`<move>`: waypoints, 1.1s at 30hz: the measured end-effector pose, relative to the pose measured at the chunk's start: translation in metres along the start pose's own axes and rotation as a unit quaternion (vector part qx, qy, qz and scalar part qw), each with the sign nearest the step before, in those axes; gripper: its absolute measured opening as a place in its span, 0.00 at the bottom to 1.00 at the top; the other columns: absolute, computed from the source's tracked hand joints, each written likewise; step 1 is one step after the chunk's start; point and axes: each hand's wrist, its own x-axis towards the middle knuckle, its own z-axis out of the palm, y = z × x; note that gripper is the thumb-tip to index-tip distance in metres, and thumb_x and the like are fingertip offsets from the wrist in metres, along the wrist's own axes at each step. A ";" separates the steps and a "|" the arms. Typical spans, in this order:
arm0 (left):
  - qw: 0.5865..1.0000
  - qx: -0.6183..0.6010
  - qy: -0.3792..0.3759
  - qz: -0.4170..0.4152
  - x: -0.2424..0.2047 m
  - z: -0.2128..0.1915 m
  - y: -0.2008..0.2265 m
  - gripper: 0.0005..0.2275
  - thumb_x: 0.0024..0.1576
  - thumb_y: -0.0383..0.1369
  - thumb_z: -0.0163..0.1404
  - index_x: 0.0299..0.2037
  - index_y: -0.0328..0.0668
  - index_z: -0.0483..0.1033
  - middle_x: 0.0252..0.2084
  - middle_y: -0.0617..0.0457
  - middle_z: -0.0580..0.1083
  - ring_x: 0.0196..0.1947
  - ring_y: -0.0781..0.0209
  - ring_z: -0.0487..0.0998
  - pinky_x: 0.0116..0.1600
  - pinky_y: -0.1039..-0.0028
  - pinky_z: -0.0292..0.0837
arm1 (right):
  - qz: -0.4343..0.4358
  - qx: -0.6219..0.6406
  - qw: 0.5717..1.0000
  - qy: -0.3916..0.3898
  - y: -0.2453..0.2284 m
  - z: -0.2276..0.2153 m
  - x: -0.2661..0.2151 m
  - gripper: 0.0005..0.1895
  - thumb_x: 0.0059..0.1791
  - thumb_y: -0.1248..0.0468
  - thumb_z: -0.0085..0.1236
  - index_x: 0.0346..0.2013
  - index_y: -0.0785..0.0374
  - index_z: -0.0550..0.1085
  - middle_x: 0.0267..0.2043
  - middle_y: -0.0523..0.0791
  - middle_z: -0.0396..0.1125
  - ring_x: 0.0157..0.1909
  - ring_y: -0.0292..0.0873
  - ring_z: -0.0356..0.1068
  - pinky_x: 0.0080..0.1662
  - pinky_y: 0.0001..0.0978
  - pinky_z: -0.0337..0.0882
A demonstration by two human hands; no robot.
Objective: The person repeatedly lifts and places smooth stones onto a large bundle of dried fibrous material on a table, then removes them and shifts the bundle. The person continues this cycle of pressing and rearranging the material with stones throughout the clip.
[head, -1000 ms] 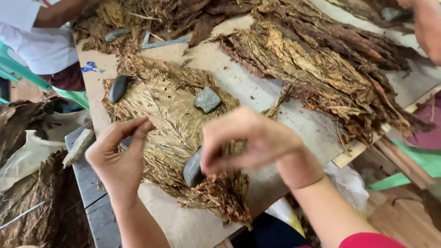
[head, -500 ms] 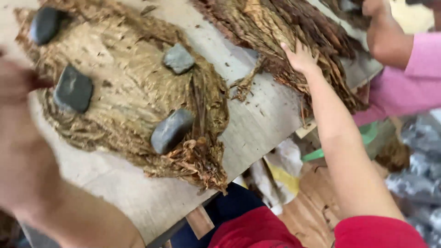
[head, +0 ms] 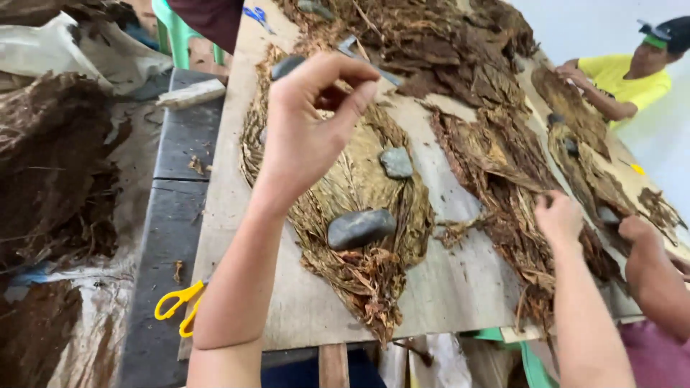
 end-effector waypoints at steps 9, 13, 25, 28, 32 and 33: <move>0.989 0.041 -0.133 -0.057 -0.010 0.038 -0.030 0.05 0.70 0.23 0.58 0.52 0.34 0.86 0.46 0.46 0.86 0.40 0.62 0.85 0.44 0.79 0.85 | 0.023 0.376 0.926 0.028 -0.080 -0.117 0.055 0.16 0.75 0.55 0.43 0.62 0.62 0.75 0.53 0.49 0.77 0.43 0.42 0.70 0.44 0.34 0.71; 0.962 0.042 -0.245 -0.115 -0.015 0.063 -0.044 0.18 0.72 0.46 0.51 0.51 0.39 0.87 0.48 0.49 0.89 0.45 0.57 0.91 0.49 0.67 0.85 | 0.153 0.825 0.528 -0.133 -0.165 -0.152 0.047 0.10 0.72 0.65 0.43 0.64 0.64 0.71 0.38 0.47 0.72 0.23 0.31 0.66 0.23 0.13 0.68; 0.839 -0.213 -0.351 -0.357 -0.066 0.144 -0.088 0.15 0.65 0.25 0.63 0.59 0.33 0.75 0.43 0.47 0.83 0.44 0.55 0.90 0.50 0.66 0.94 | 0.033 0.841 0.450 -0.297 -0.333 -0.109 -0.028 0.26 0.64 0.46 0.51 0.54 0.68 0.79 0.50 0.51 0.78 0.44 0.45 0.79 0.46 0.36 0.84; 0.807 -0.336 -0.294 -0.386 -0.057 0.132 -0.066 0.21 0.65 0.29 0.62 0.65 0.32 0.70 0.46 0.36 0.85 0.41 0.50 0.91 0.45 0.68 0.94 | -0.081 0.799 0.465 -0.373 -0.330 -0.110 -0.029 0.44 0.62 0.32 0.26 0.68 0.69 0.66 0.51 0.60 0.80 0.44 0.54 0.86 0.46 0.40 0.91; 0.795 -0.444 -0.096 -0.403 -0.043 0.114 -0.081 0.43 0.63 0.31 0.69 0.82 0.27 0.51 0.45 0.30 0.83 0.29 0.46 0.90 0.32 0.56 0.92 | -0.153 0.511 0.754 -0.384 -0.262 0.004 -0.018 0.43 0.63 0.31 0.31 0.76 0.63 0.64 0.64 0.60 0.72 0.57 0.59 0.80 0.59 0.48 0.82; 0.752 -0.507 0.012 -0.421 -0.037 0.102 -0.088 0.24 0.65 0.28 0.66 0.65 0.28 0.65 0.39 0.36 0.83 0.27 0.55 0.87 0.33 0.69 0.89 | -0.192 0.226 0.888 -0.351 -0.238 0.033 -0.023 0.44 0.64 0.30 0.34 0.82 0.58 0.63 0.74 0.60 0.66 0.67 0.62 0.76 0.68 0.53 0.75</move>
